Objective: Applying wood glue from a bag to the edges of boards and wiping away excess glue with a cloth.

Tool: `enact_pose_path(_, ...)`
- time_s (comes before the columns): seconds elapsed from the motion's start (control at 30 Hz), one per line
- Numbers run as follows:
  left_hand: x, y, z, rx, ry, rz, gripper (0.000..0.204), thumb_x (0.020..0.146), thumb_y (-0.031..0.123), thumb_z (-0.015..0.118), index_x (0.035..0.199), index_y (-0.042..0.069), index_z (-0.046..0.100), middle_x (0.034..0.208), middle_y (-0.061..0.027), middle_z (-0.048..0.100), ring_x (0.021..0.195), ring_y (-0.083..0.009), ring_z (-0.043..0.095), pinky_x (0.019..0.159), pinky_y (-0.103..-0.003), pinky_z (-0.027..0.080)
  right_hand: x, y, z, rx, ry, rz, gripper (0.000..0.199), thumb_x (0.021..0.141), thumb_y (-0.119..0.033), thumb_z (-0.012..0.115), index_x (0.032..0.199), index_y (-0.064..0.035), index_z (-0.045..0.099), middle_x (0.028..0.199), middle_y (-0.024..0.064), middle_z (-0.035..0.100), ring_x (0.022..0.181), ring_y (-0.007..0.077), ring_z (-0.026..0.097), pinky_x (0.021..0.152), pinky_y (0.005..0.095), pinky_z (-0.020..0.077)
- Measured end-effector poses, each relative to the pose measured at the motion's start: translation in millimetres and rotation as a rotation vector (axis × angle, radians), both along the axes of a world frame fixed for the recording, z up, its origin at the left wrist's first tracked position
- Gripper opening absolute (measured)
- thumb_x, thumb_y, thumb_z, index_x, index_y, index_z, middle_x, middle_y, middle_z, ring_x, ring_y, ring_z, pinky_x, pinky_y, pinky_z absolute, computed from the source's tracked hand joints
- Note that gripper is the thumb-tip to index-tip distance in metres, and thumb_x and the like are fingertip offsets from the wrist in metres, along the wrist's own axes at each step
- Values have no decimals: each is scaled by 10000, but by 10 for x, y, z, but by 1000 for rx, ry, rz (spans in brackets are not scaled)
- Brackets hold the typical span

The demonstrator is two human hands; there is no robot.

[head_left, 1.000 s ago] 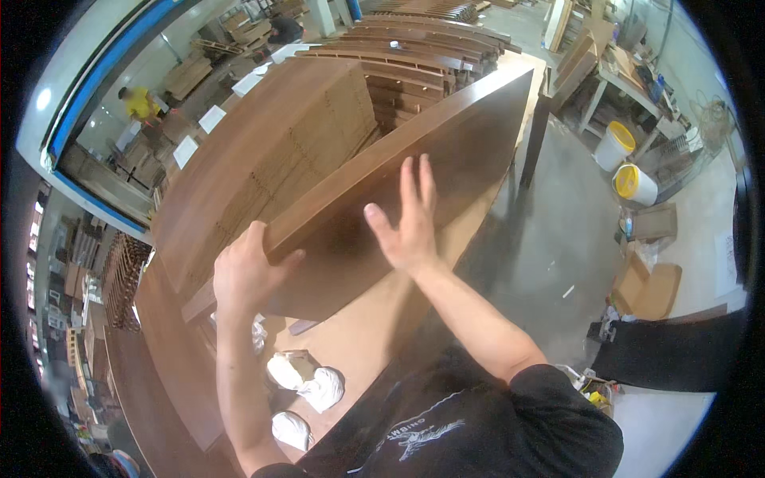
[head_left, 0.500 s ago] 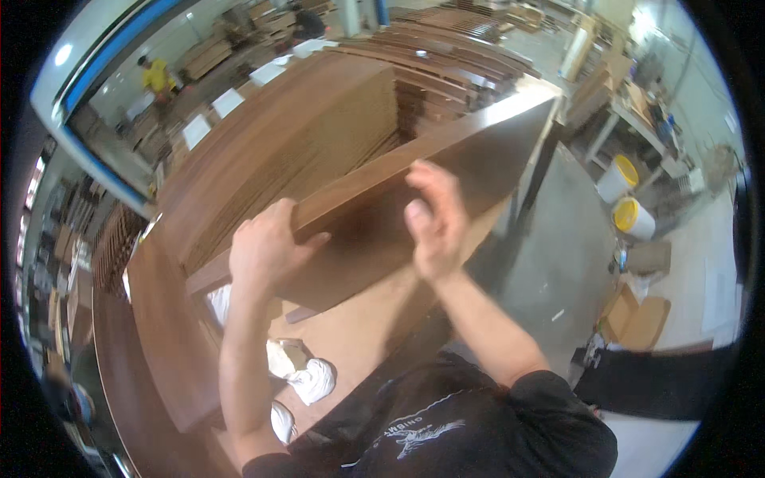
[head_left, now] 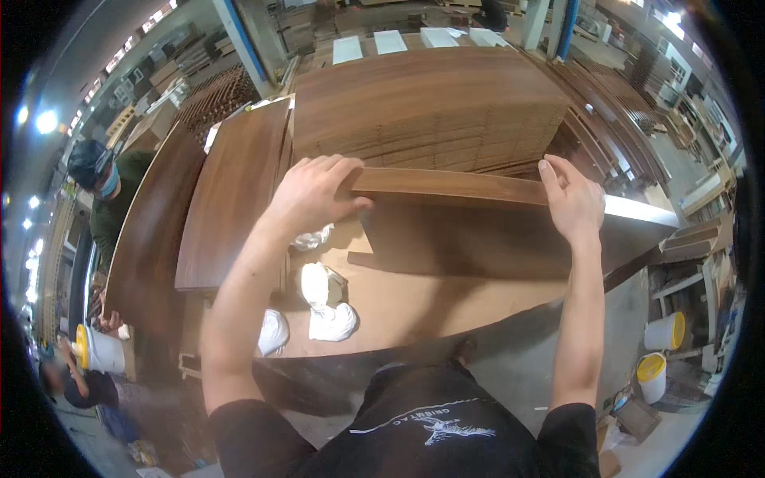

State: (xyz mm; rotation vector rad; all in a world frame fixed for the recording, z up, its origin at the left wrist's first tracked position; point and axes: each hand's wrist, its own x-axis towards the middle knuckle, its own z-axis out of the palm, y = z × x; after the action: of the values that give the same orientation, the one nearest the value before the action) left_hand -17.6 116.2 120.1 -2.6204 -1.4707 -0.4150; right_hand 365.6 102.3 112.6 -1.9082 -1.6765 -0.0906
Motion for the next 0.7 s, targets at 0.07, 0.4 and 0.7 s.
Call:
enact_pose_path(0.07,-59,10,72,-48,-95,-30,565,760,329,768,1245,118,568,1137,-116,640,1088,-289,600,935,-413,466,35,13,14,24,4,14,446,911,-541,528,1114,-184,703,679,70,661,707,279,653,821,390,458)
enact_pose_path(0.4,5,-222,251,32,-13,19,672,732,250,772,1336,90,522,1312,-142,577,1251,-290,513,1110,-419,349,12,-29,20,10,4,19,473,911,-533,531,1172,-168,681,663,42,657,718,246,648,815,377,449)
enact_pose_path(0.7,14,-140,73,-165,-86,-24,632,849,213,701,1407,86,435,1350,-172,507,1277,-358,436,1113,-442,330,3,-56,45,-16,13,29,453,915,-504,546,1184,-162,673,682,50,678,718,253,661,817,379,460)
